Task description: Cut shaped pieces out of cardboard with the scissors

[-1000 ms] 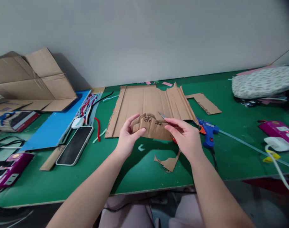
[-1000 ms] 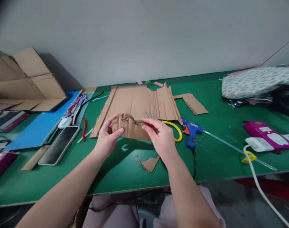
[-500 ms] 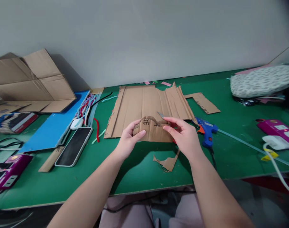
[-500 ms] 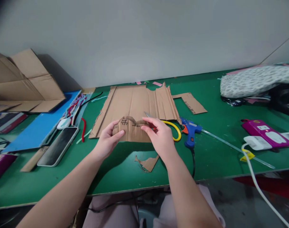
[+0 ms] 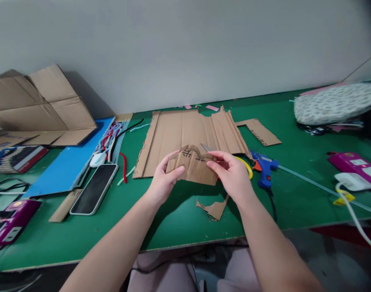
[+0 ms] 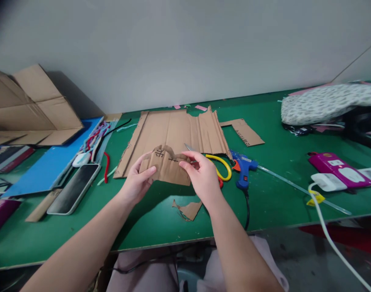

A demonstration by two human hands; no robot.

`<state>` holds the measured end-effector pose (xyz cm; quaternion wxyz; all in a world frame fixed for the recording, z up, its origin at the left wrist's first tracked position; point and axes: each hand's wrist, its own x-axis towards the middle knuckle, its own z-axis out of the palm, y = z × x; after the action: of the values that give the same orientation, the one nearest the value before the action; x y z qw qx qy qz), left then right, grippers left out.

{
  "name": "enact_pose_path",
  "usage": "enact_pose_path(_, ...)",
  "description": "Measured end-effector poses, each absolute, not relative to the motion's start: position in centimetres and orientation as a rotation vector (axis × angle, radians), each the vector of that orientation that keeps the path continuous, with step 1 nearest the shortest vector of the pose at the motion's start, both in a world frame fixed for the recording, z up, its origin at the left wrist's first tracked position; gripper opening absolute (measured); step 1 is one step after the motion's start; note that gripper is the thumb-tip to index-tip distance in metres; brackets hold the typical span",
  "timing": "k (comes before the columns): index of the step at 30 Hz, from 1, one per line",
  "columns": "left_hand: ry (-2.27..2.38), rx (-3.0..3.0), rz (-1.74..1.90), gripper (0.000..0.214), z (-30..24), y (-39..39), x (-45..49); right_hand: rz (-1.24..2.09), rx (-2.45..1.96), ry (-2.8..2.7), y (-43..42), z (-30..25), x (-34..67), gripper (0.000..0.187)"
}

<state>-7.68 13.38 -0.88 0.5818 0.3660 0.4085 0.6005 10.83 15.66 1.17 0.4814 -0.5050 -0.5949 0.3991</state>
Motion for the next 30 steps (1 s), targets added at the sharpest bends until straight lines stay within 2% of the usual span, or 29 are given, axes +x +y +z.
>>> enact_pose_path(4, 0.885, 0.738, 1.445, 0.040, -0.8, 13.4, -7.7, 0.994, -1.161, -1.410, 15.2, 0.9, 10.1, 0.022)
enact_pose_path(12, 0.927, 0.675, 1.435, 0.058, -0.3, 13.0, -7.2, 1.054, -1.104, -1.525, 14.9, 1.1, 9.6, 0.019)
enact_pose_path(19, 0.961, 0.772, 1.441, 0.061, -0.1, 12.7, -7.6, 0.302, -1.619, -2.025, 17.1, -0.7, 14.7, 0.023)
enact_pose_path(25, 0.970, 0.825, 1.435, 0.060, 0.0, 12.6, -7.8, 0.207, -1.761, -2.164, 17.6, -2.4, 15.7, 0.040)
enact_pose_path(30, 0.917, 0.792, 1.425, 0.057, 0.6, 12.3, -8.0, 0.192, -1.819, -2.166, 17.7, -2.0, 14.9, 0.046)
